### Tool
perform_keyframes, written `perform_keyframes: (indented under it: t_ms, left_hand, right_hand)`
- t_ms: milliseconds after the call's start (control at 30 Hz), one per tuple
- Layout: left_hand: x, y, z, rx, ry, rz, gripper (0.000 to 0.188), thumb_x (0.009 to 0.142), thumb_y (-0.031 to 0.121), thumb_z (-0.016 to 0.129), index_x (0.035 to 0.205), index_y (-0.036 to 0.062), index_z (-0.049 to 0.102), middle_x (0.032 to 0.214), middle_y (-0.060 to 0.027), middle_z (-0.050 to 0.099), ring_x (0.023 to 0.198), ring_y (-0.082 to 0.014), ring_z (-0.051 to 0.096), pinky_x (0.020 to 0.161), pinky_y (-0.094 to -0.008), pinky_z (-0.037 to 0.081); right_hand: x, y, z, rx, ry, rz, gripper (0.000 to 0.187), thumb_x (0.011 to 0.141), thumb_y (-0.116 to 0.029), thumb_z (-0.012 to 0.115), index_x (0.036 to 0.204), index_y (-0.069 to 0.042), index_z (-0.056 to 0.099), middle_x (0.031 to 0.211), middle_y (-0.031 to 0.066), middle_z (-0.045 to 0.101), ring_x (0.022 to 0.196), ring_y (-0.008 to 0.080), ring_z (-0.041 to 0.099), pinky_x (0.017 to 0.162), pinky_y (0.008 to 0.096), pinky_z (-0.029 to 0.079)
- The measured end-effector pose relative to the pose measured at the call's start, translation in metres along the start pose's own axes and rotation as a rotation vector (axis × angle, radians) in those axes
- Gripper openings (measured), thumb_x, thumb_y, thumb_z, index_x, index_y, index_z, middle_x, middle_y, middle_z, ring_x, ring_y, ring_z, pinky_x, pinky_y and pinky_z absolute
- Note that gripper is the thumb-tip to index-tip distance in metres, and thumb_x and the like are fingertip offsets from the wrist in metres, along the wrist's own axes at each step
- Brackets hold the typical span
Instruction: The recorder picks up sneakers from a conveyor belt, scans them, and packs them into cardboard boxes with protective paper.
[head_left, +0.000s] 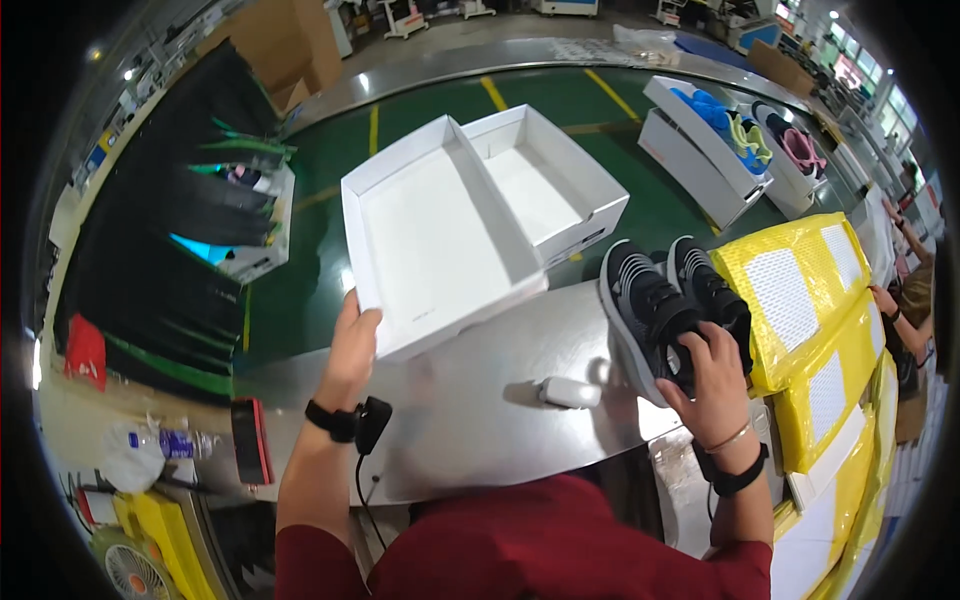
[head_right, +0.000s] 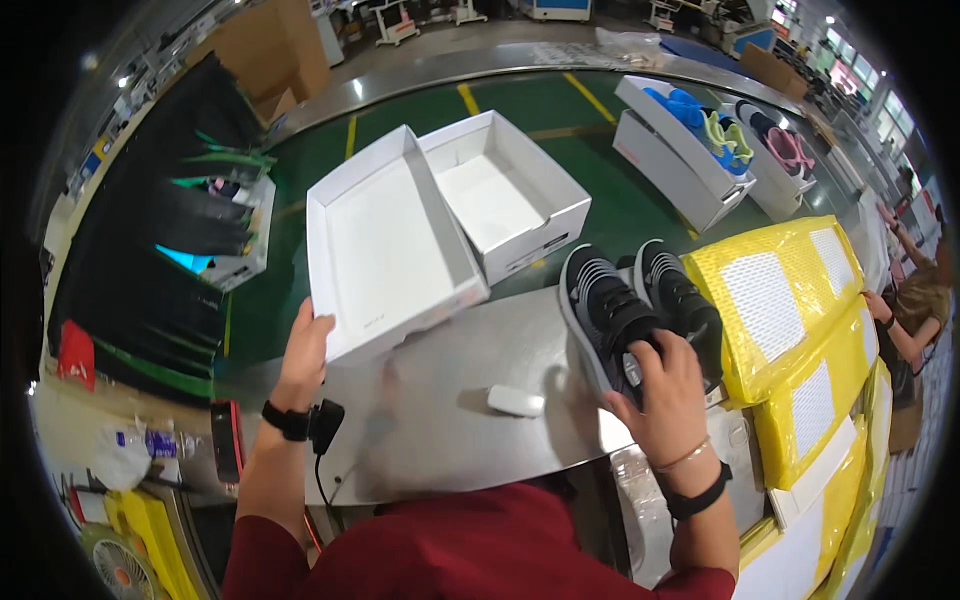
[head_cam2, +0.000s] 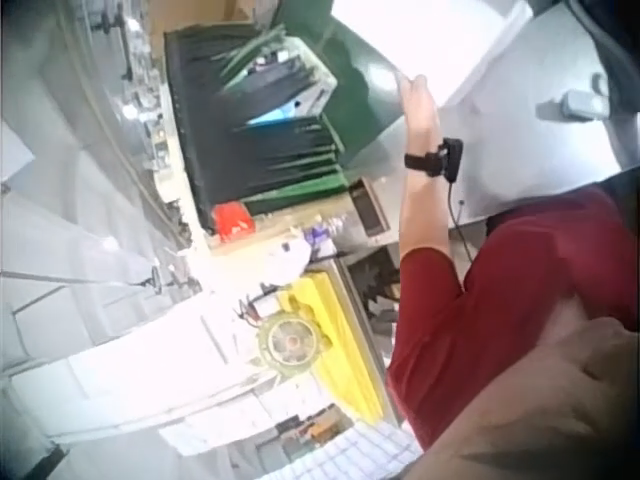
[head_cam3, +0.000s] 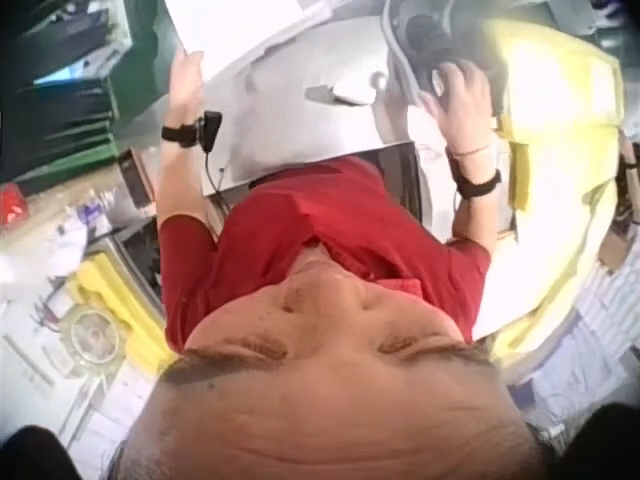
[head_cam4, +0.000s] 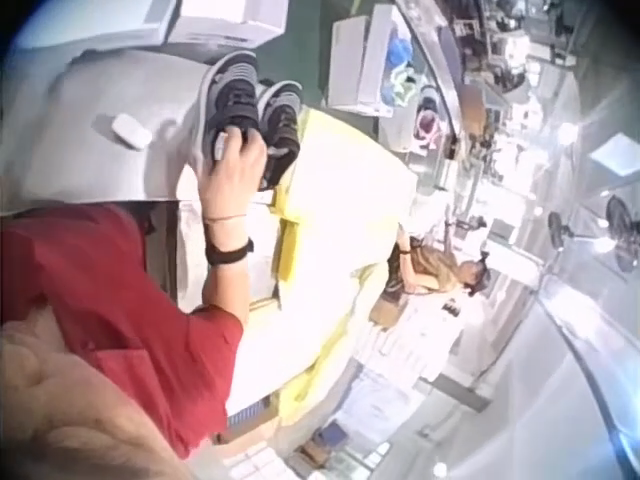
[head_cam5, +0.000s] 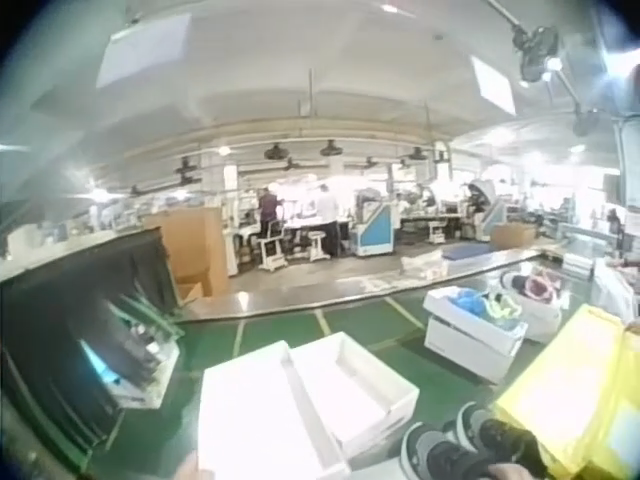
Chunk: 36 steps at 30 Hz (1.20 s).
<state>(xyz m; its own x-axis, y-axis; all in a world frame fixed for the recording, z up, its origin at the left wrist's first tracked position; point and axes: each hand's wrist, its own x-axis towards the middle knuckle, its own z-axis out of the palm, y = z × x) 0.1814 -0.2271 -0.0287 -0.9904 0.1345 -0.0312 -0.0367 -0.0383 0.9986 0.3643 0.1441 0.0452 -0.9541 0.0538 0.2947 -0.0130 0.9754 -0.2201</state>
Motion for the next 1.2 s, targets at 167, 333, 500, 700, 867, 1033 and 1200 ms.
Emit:
perform_keyframes:
  t_ms: [167, 333, 500, 700, 867, 1033, 1200]
  left_hand:
    - [0.091, 0.017, 0.113, 0.054, -0.075, -0.095, 0.041, 0.084, 0.018, 0.052, 0.118, -0.0023, 0.039, 0.105, -0.0126, 0.055, 0.090, -0.0210, 0.057, 0.069, -0.0355, 0.050]
    - [0.112, 0.010, 0.171, -0.001, -0.193, -0.237, 0.050, 0.088, 0.037, 0.054, 0.115, -0.0018, 0.040, 0.097, -0.0115, 0.055, 0.078, -0.0190, 0.057, 0.067, -0.0343, 0.051]
    - [0.094, 0.010, 0.137, -0.009, -0.183, -0.242, 0.051, 0.088, 0.041, 0.053, 0.118, 0.0011, 0.042, 0.103, -0.0081, 0.051, 0.087, -0.0166, 0.052, 0.072, -0.0333, 0.049]
    - [0.098, -0.029, -0.006, 0.172, -0.145, -0.337, 0.051, 0.086, 0.045, 0.055, 0.114, 0.0021, 0.049, 0.104, -0.0087, 0.052, 0.089, -0.0176, 0.052, 0.067, -0.0296, 0.049]
    - [0.096, -0.044, -0.106, 0.189, 0.097, -0.433, 0.046, 0.086, 0.040, 0.055, 0.112, 0.0023, 0.049, 0.101, -0.0098, 0.052, 0.085, -0.0195, 0.052, 0.068, -0.0330, 0.049]
    - [0.095, -0.051, -0.166, 0.109, 0.144, -0.409, 0.044, 0.084, 0.039, 0.059, 0.107, 0.0029, 0.048, 0.095, -0.0084, 0.051, 0.082, -0.0210, 0.053, 0.068, -0.0353, 0.050]
    - [0.118, -0.038, -0.186, -0.015, 0.313, -0.395, 0.046, 0.086, 0.036, 0.057, 0.110, -0.0013, 0.047, 0.098, -0.0129, 0.052, 0.079, -0.0238, 0.055, 0.067, -0.0378, 0.052]
  right_hand:
    - [-0.041, 0.049, 0.001, -0.261, -0.206, 0.178, 0.068, 0.051, -0.034, 0.081, 0.111, -0.015, 0.053, 0.109, 0.0201, 0.048, 0.104, 0.0369, 0.044, 0.089, 0.0429, 0.036]
    - [-0.026, 0.059, 0.002, -0.162, -0.234, 0.106, 0.045, 0.048, -0.040, 0.080, 0.077, -0.012, 0.062, 0.078, 0.0095, 0.052, 0.080, 0.0285, 0.050, 0.073, 0.0377, 0.038]
    - [-0.018, 0.077, -0.007, 0.034, -0.137, 0.103, 0.049, 0.049, -0.035, 0.083, 0.082, -0.006, 0.060, 0.076, 0.0091, 0.053, 0.078, 0.0246, 0.052, 0.070, 0.0346, 0.040]
    - [0.009, 0.053, -0.044, 0.484, 0.219, 0.304, 0.055, 0.057, -0.023, 0.083, 0.094, 0.004, 0.053, 0.088, 0.0089, 0.055, 0.083, 0.0179, 0.053, 0.076, 0.0298, 0.043]
    - [0.120, -0.003, -0.056, -0.119, 0.260, -0.184, 0.048, 0.057, -0.037, 0.078, 0.081, -0.003, 0.054, 0.079, 0.0137, 0.049, 0.078, 0.0330, 0.047, 0.071, 0.0385, 0.038]
    - [0.224, -0.032, -0.009, -0.196, 0.143, -0.234, 0.044, 0.054, -0.036, 0.078, 0.084, -0.008, 0.060, 0.079, 0.0099, 0.056, 0.082, 0.0297, 0.052, 0.074, 0.0375, 0.039]
    - [0.263, -0.019, 0.071, -0.147, -0.145, -0.189, 0.046, 0.062, -0.038, 0.075, 0.089, -0.005, 0.060, 0.084, 0.0181, 0.059, 0.085, 0.0356, 0.055, 0.074, 0.0417, 0.044]
